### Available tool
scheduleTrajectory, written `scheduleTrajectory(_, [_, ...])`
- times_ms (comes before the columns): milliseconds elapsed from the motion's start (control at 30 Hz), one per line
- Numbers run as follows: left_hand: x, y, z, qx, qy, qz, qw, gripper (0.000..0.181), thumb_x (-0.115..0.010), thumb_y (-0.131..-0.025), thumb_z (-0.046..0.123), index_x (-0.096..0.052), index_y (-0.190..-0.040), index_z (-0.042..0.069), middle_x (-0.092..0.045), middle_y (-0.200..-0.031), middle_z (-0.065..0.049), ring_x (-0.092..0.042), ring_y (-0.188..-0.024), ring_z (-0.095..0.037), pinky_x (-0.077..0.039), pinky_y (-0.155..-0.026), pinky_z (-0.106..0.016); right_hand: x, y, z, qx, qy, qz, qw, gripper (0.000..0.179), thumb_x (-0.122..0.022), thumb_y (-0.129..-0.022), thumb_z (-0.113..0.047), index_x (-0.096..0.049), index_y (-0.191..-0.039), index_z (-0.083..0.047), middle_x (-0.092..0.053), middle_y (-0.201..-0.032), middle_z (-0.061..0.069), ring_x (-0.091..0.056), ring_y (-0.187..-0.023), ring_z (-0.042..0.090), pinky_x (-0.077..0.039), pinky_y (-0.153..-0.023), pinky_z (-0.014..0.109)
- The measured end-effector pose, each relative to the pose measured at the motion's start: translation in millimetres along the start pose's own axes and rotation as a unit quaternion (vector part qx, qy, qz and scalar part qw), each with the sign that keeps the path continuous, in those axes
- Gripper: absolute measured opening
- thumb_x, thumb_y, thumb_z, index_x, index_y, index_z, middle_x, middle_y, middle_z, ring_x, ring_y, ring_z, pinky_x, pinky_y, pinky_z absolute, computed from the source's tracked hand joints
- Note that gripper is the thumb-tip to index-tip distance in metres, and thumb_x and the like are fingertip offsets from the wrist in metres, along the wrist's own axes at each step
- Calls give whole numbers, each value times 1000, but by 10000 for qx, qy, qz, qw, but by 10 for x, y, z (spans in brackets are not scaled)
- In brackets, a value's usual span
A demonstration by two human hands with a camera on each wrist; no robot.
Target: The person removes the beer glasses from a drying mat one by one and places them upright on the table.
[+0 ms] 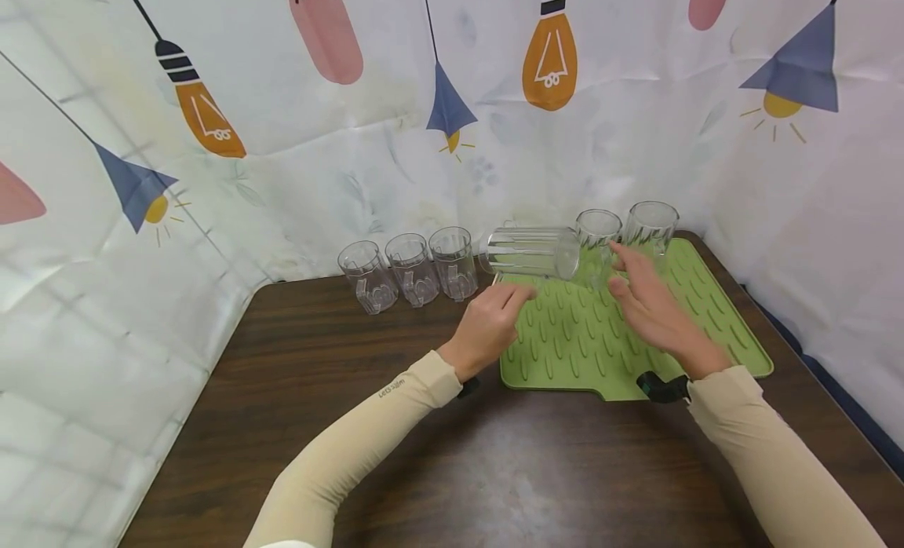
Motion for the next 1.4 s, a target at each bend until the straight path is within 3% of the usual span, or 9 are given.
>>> scheduleTrajectory(67, [-6, 0, 10, -168, -196, 122, 9996, 26, -57, -96, -5, -73, -110, 10, -78, -99, 1, -74, -90, -13, -61, -84, -24, -57, -35, -20, 23, -163, -14, 9999, 62, -26, -113, -42, -10, -168, -16, -18, -169, 25, -34, -146, 55, -39, -105, 70])
scheduleTrajectory(167, [-21, 3, 28, -368, -439, 216, 9981, 21, -53, -104, 4, -74, -107, 10, -79, -97, 2, -73, -87, -12, -61, -82, -24, -144, -93, -41, 196, -425, 58, 9989, 60, -31, -114, -33, -11, -167, -12, -19, -170, 24, -39, -142, 54, -51, -106, 35])
scheduleTrajectory(300, [-31, 9, 53, -583, -798, 266, 9947, 20, -55, -104, 6, -74, -106, 12, -78, -96, 3, -72, -84, -12, -60, -79, -23, -233, -177, -81, 333, -779, 191, 9962, 57, -32, -114, -25, -13, -166, -9, -23, -167, 26, -46, -136, 46, -45, -90, 3])
scheduleTrajectory(433, [-55, 29, 71, -768, -1136, 294, 9901, 18, -56, -104, 8, -73, -107, 13, -77, -95, 4, -71, -83, -12, -60, -76, -23, -290, -218, -116, 246, -985, 300, 9944, 56, -31, -114, -25, -14, -166, -12, -23, -165, 28, -52, -128, 35, -47, -88, 5])
scheduleTrajectory(600, [-88, 66, 87, -917, -1355, 345, 9859, 19, -54, -104, 9, -72, -108, 13, -74, -94, 5, -70, -81, -11, -58, -73, -24, -354, -246, -138, 159, -1527, 478, 9870, 57, -32, -114, -26, -15, -164, -7, -21, -162, 30, -45, -135, 39, -49, -89, 6])
scheduleTrajectory(800, [-94, 92, 101, -1033, -1554, 378, 9817, 25, -48, -107, 12, -72, -107, 14, -73, -91, 7, -70, -79, -10, -58, -73, -24, -401, -285, -156, 93, -1859, 740, 9797, 58, -40, -112, -25, -20, -161, -3, -29, -153, 26, -49, -121, 0, -51, -87, 8])
scheduleTrajectory(867, [-99, 104, 108, -1071, -1597, 354, 9807, 27, -46, -108, 14, -72, -106, 14, -73, -90, 7, -70, -79, -10, -57, -72, -24, -414, -286, -149, -24, -1796, 755, 9808, 60, -46, -110, -24, -21, -161, -4, -30, -154, 23, -49, -123, 3, -50, -86, 9])
scheduleTrajectory(1100, [-140, 143, 134, -1116, -1650, 260, 9796, 28, -45, -109, 15, -72, -105, 15, -73, -88, 8, -70, -77, -11, -56, -69, -25, -465, -285, -94, -371, -1826, 693, 9800, 69, -61, -103, -19, -23, -159, -7, -29, -159, 18, -40, -143, 42, -45, -88, 8])
scheduleTrajectory(1400, [-173, 152, 151, -1081, -1701, 260, 9791, 32, -42, -109, 14, -74, -105, 16, -74, -90, 8, -71, -78, -11, -57, -69, -25, -531, -290, -29, -173, -2119, 777, 9740, 60, -66, -101, -14, -34, -151, -10, -40, -135, -13, -50, -123, 1, -53, -83, 12])
Point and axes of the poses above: each hand's wrist, its own y-axis away from the middle knuckle, its own x-axis out of the back of the hand, z = x × y, the point moved 1 cm from there along -y, towards the middle knuckle
